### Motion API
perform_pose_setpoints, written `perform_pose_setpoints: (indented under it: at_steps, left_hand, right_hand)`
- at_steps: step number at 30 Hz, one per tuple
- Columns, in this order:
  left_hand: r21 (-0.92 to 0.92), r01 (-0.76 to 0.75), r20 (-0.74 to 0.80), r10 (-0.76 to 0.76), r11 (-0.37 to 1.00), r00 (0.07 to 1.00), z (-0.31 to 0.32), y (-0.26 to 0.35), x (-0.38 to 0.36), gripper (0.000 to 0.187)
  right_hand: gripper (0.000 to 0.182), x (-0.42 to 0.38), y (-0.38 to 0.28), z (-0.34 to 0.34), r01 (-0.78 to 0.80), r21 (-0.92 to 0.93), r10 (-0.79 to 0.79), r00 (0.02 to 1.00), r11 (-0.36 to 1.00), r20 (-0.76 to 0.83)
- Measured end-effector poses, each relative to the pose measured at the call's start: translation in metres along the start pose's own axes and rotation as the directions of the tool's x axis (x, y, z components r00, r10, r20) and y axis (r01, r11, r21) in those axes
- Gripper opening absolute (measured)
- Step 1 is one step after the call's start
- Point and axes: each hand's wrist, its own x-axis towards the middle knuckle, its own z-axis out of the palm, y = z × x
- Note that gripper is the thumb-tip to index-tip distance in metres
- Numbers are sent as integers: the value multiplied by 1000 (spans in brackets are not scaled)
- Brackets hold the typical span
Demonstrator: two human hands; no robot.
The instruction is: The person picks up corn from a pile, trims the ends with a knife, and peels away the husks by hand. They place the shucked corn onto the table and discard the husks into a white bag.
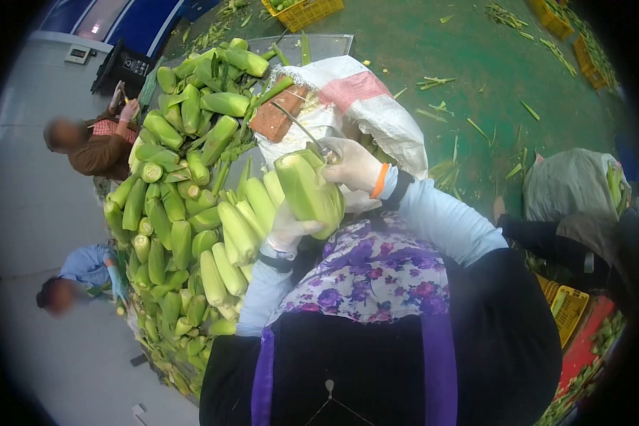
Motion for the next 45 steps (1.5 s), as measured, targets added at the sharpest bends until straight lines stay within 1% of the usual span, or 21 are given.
perform_pose_setpoints:
  at_steps: [4, 5, 9, 12, 13, 16, 17, 19, 20, 21, 22, 24, 26, 27, 28, 29, 30, 31, 33, 36, 45]
  left_hand:
    - [237, -72, -127, 104, 969, 986, -7, -13, 14, 84]
    - [325, -85, -189, 153, 942, 970, -3, -16, 17, 82]
    - [116, -313, -332, 334, 943, 882, 36, -9, 29, 68]
    - [133, -136, -440, 181, 982, 879, 33, -2, 49, 53]
    - [167, -177, -454, 235, 970, 860, 36, 1, 50, 42]
    - [253, -120, -465, 229, 960, 855, 27, 1, 50, 48]
    - [198, -166, -541, 249, 966, 803, 24, 2, 51, 49]
    - [98, -270, -684, 262, 958, 681, 14, 6, 51, 52]
    - [357, -188, -681, 393, 915, 618, -13, -10, 47, 53]
    - [586, -82, -640, 522, 806, 564, -42, -22, 39, 54]
    - [276, -294, -713, 400, 915, 575, -57, -5, 31, 54]
    - [-407, -573, -717, 139, 712, 683, -77, 33, 19, 55]
    - [-321, -511, -644, 211, 798, 735, -72, 38, 14, 55]
    - [-271, -487, -596, 253, 830, 762, -70, 43, 19, 56]
    - [-269, -469, -544, 269, 841, 795, -64, 45, 24, 56]
    - [-267, -447, -488, 281, 854, 827, -54, 44, 30, 57]
    - [-264, -424, -428, 289, 866, 856, -43, 42, 36, 58]
    - [-286, -407, -449, 254, 867, 857, -32, 39, 41, 59]
    - [-273, -354, -373, 241, 894, 896, -24, 32, 47, 59]
    - [-167, -227, -340, 160, 960, 927, -19, 30, 49, 64]
    - [-35, -140, -104, 136, 990, 985, -15, 48, 55, 74]
  right_hand:
    - [37, -4, -7, 4, -221, -81, 197, 951, 972, -238]
    - [35, -1, 3, 3, -167, -24, 155, 952, 986, -264]
    - [31, 4, 29, 4, -71, 65, 91, 915, 995, -392]
    - [29, 2, 11, 6, -166, 5, 157, 921, 986, -356]
    - [29, 1, 6, 5, -207, -20, 189, 925, 978, -329]
    - [28, 19, 35, -31, -136, 239, 220, 903, 961, -370]
    - [23, 35, 65, -51, 3, 517, 235, 889, 856, -394]
    - [19, 26, 47, -86, 7, 509, 272, 839, 861, -471]
    - [19, 46, 105, -136, 182, 786, 360, 813, 591, -458]
    - [18, 28, 57, -134, 250, 661, 329, 712, 708, -621]
    - [18, 19, 67, -171, 203, 549, 255, 721, 811, -644]
    - [21, 16, 61, -179, 92, 493, 296, 700, 865, -650]
    - [22, 19, 61, -161, -130, 324, 318, 702, 937, -638]
    - [31, 25, 47, -142, -241, -36, 175, 789, 970, -589]
    - [39, 37, 49, -121, -172, -158, 58, 834, 972, -549]
    - [45, 42, 40, -102, -113, -430, -84, 906, 895, -414]
    - [45, 50, 50, -101, -17, -775, -334, 896, 632, -291]
    - [46, 43, 8, -75, -5, -740, -229, 950, 673, -214]
    - [44, 47, -2, -49, -64, -279, 51, 997, 958, -52]
    - [44, 52, -11, -35, 176, -517, -97, 979, 838, 177]
    - [34, 38, -6, -45, 221, -630, -133, 974, 744, 185]
